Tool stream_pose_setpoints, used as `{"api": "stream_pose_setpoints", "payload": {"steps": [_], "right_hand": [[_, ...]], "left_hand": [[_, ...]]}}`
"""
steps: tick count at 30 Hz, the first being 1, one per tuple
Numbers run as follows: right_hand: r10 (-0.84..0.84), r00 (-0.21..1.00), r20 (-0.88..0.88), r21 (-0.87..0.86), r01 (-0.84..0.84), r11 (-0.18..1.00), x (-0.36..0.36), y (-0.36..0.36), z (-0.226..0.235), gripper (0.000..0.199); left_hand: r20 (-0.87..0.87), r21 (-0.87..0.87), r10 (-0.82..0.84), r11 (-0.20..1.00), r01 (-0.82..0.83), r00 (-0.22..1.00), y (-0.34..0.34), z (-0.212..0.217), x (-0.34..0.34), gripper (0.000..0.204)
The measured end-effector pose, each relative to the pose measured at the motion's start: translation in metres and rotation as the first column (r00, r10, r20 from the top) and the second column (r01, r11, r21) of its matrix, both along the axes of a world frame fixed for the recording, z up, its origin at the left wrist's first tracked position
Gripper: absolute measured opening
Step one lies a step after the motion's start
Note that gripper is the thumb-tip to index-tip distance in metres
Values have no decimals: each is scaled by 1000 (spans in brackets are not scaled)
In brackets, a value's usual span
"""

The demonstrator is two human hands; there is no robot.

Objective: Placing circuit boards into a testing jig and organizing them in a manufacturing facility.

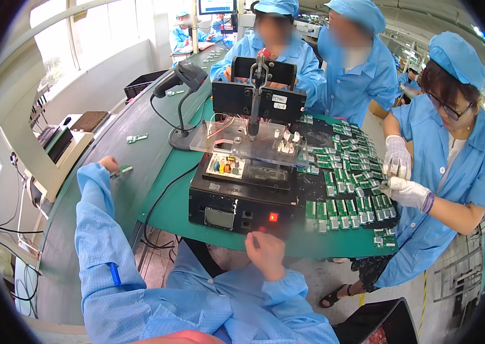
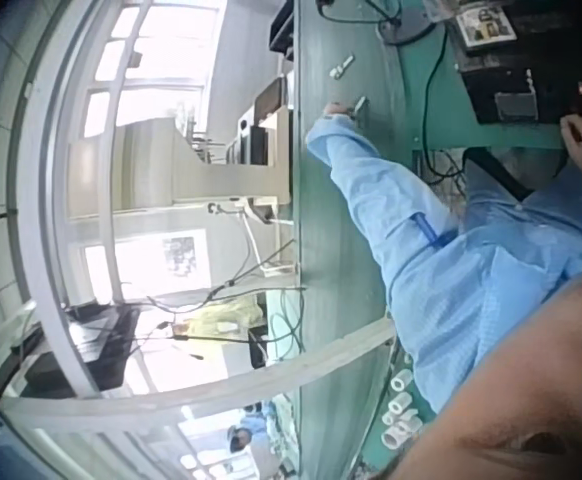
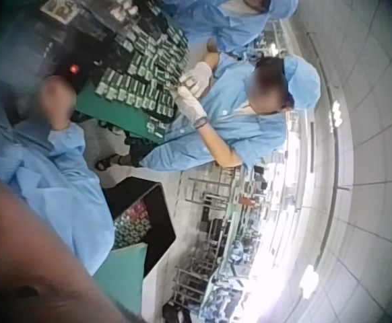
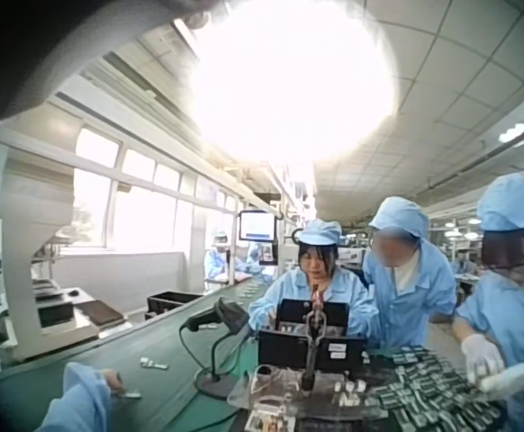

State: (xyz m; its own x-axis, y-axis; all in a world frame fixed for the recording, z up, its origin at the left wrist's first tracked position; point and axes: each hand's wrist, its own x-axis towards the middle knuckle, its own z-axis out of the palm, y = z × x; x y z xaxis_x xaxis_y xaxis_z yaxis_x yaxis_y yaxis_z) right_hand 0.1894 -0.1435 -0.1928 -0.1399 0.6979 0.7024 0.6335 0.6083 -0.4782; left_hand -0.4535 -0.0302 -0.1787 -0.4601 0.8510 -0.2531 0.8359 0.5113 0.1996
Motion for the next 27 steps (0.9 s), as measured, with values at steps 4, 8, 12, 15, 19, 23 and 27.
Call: {"api": "stream_pose_setpoints", "payload": {"steps": [4, 8, 12, 15, 19, 23, 27], "right_hand": [[-19, 1000, 24, 28, 19, 999, 1, -3, 0, 7], [-27, 999, -18, 45, 28, 999, 6, -6, -2, 7], [-1, 980, -198, 36, 8, 999, -1, -4, -2, 19], [94, 964, -250, 149, -57, 987, 5, 2, -3, 25], [28, 919, -392, -72, -61, 996, 19, -14, 14, 35], [-59, 972, -229, 64, 76, 995, 63, 3, 23, 32], [-149, 977, 152, 67, 140, 988, 121, 29, 51, 30]], "left_hand": [[-168, 432, 356, 865, -256, 919, -41, -34, -13, 55], [-61, 609, 481, 712, -349, 875, -25, -32, 35, 47], [7, 702, 335, 670, -243, 942, 4, -28, 69, 38], [94, 825, 7, 559, -81, 996, 27, -23, 134, 29], [93, 900, -145, 435, -21, 985, 18, -25, 204, 22], [127, 893, -114, 445, -64, 985, 16, -43, 189, 18], [62, 905, -168, 425, 16, 984, 7, -30, 211, 17]]}}
